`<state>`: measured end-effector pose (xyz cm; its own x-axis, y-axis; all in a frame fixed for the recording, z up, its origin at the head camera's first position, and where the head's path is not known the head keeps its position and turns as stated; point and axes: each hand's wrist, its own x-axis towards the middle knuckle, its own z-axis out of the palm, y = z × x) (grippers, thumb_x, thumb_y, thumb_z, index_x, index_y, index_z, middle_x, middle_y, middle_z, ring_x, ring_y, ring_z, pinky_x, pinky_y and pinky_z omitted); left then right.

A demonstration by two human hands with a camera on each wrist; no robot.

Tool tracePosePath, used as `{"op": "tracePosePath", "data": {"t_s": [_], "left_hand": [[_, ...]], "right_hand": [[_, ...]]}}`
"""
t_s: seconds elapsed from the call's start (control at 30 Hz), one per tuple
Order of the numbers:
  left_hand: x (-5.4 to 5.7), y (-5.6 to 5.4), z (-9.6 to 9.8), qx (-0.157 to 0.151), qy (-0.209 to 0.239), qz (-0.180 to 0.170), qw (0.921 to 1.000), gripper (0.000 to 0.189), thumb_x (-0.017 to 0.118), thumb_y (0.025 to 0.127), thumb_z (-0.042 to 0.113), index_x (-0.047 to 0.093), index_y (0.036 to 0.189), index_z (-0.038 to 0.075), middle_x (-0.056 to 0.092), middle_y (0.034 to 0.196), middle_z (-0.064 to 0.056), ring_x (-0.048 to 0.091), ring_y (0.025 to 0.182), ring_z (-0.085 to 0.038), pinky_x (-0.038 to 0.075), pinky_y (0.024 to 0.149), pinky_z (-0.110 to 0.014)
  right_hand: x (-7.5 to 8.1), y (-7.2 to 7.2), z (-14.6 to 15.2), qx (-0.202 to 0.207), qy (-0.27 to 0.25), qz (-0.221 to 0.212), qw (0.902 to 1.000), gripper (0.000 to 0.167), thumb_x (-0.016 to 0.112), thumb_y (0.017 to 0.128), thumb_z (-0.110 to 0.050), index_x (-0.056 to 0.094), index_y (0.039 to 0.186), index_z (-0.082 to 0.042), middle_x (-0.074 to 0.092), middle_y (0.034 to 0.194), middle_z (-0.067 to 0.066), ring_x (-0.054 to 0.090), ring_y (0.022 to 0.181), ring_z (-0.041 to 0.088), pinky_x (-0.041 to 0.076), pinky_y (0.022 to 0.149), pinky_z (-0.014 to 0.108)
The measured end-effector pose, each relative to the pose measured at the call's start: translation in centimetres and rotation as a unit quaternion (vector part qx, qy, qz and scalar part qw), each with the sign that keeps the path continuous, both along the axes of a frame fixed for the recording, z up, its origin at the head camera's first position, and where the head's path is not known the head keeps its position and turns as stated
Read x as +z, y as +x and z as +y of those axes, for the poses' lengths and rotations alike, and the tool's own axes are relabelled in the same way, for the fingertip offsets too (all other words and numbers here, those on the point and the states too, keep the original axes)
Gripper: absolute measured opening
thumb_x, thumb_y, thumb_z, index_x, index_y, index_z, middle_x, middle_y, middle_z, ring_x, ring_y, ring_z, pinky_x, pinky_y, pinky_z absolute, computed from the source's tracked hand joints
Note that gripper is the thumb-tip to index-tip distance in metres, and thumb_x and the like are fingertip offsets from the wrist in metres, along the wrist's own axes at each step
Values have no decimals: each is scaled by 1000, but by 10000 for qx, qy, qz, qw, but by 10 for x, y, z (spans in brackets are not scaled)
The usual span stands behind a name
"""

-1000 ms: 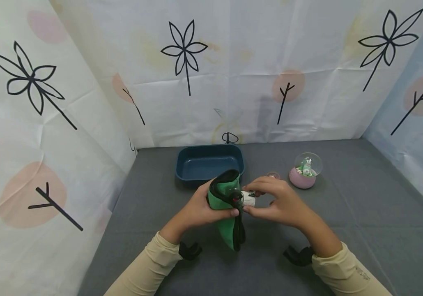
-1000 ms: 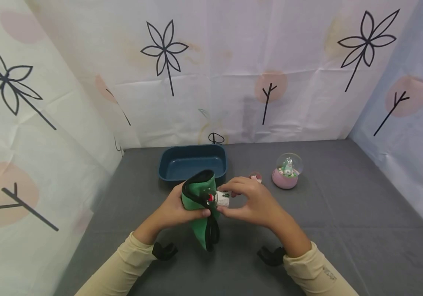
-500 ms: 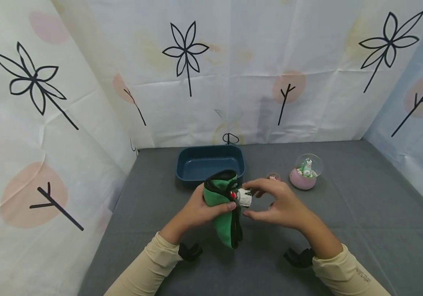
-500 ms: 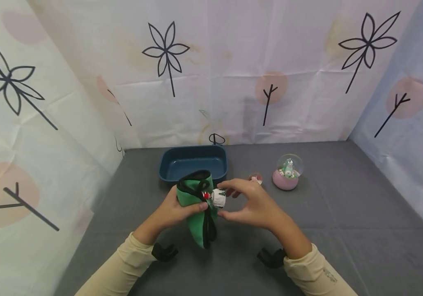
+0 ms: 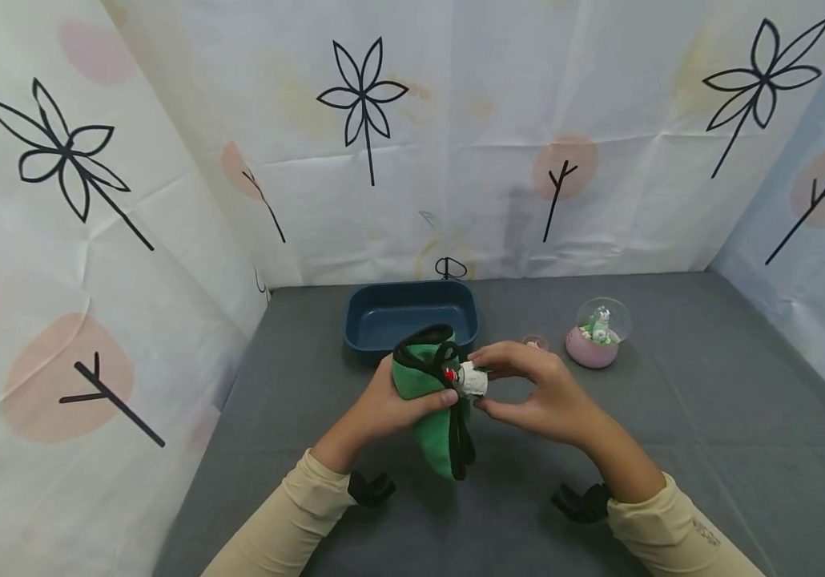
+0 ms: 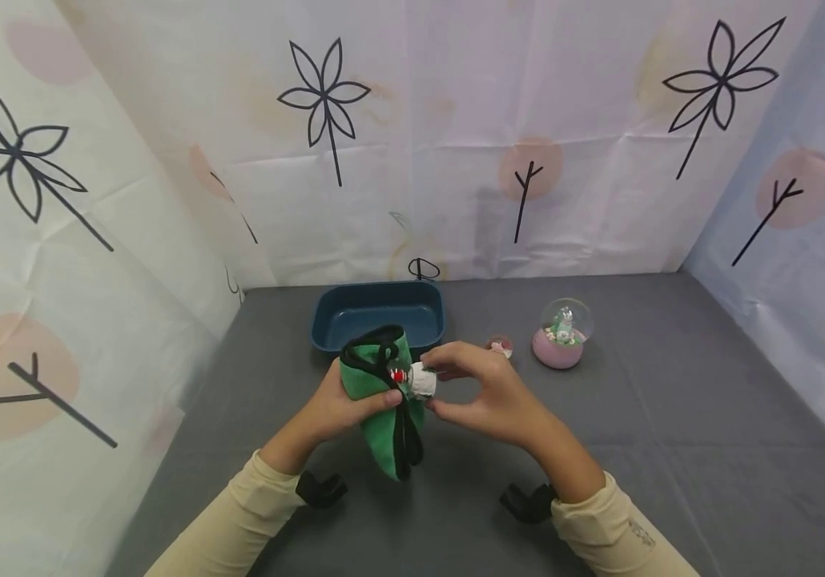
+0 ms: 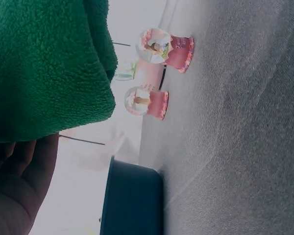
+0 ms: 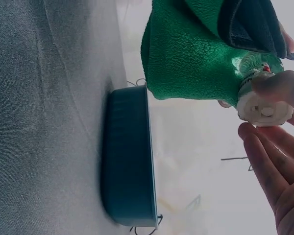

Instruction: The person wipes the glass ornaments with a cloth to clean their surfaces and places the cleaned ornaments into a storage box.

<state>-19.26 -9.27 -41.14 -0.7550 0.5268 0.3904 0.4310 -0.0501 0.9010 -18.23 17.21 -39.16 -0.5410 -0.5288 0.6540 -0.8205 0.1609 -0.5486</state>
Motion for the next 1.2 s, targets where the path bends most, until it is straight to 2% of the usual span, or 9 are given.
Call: {"op": "tracePosePath", "data": {"t_s": [0.17, 0.37, 0.57, 0.67, 0.77, 0.83, 0.93, 1.03, 1.2], "left_hand": [[-1, -1, -1, -54, -170, -6, 9998, 41, 82, 95, 16, 66, 131, 5, 75, 112, -10, 75, 96, -17, 65, 84, -38], [-1, 0, 0, -139, -221, 53, 9996, 43, 85, 92, 17, 66, 131, 9, 75, 113, -7, 76, 97, -19, 65, 84, -40], [0, 0, 1, 225, -247, 306, 9990, 59, 89, 87, 13, 62, 139, 17, 73, 123, -4, 74, 106, -21, 64, 91, -40], [1, 1, 0, 424, -250, 277, 9984, 60, 90, 86, 14, 63, 139, 21, 73, 122, -3, 74, 106, -20, 64, 92, -39], [2, 2, -1, 521, -184, 219, 9982, 57, 89, 87, 16, 64, 138, 20, 75, 119, -4, 75, 104, -19, 64, 90, -38], [2, 2, -2, 550, -136, 264, 9980, 52, 89, 88, 16, 66, 135, 17, 75, 116, -6, 75, 102, -19, 64, 89, -37], [1, 2, -2, 514, -83, 325, 9981, 49, 87, 90, 15, 67, 134, 11, 76, 115, -9, 74, 100, -17, 64, 87, -35], [1, 1, -2, 439, -35, 349, 9984, 47, 86, 91, 15, 67, 133, 8, 75, 114, -11, 74, 98, -15, 64, 86, -35], [3, 2, -2, 415, -93, 227, 9988, 48, 87, 90, 20, 67, 133, 13, 75, 115, -9, 74, 100, -18, 64, 87, -37]], "right_hand": [[3, 0, -1, 29, 68, -66, 10000, 56, 90, 76, 9, 71, 126, -6, 75, 119, 9, 77, 104, 16, 65, 88, 32], [3, 1, 1, 53, 108, -332, 9994, 49, 86, 81, 6, 73, 127, -6, 79, 109, 4, 77, 91, 12, 65, 79, 30], [1, 1, 2, -24, 157, -659, 9977, 48, 84, 85, 3, 71, 129, -8, 77, 110, 3, 76, 89, 12, 65, 79, 32], [1, 1, 1, -177, 111, -423, 9989, 56, 88, 80, 2, 68, 132, -9, 75, 118, 4, 75, 96, 15, 64, 82, 31], [2, 1, -2, -225, -26, 89, 9997, 63, 92, 76, -2, 66, 133, -6, 71, 126, 8, 72, 104, 19, 63, 84, 31], [4, 0, -4, -178, -115, 449, 9988, 62, 93, 76, -5, 66, 132, -4, 70, 127, 10, 69, 111, 21, 61, 86, 30], [7, 1, -7, -131, -184, 851, 9961, 52, 91, 82, -11, 68, 128, -4, 70, 127, 12, 67, 114, 22, 59, 87, 28], [8, 3, -10, -120, -196, 915, 9955, 42, 88, 88, -15, 70, 125, -4, 71, 124, 12, 67, 113, 20, 59, 86, 26], [8, 5, -8, -171, -53, 750, 9970, 40, 88, 89, -17, 72, 123, -3, 75, 117, 10, 70, 102, 16, 59, 83, 25]]}}
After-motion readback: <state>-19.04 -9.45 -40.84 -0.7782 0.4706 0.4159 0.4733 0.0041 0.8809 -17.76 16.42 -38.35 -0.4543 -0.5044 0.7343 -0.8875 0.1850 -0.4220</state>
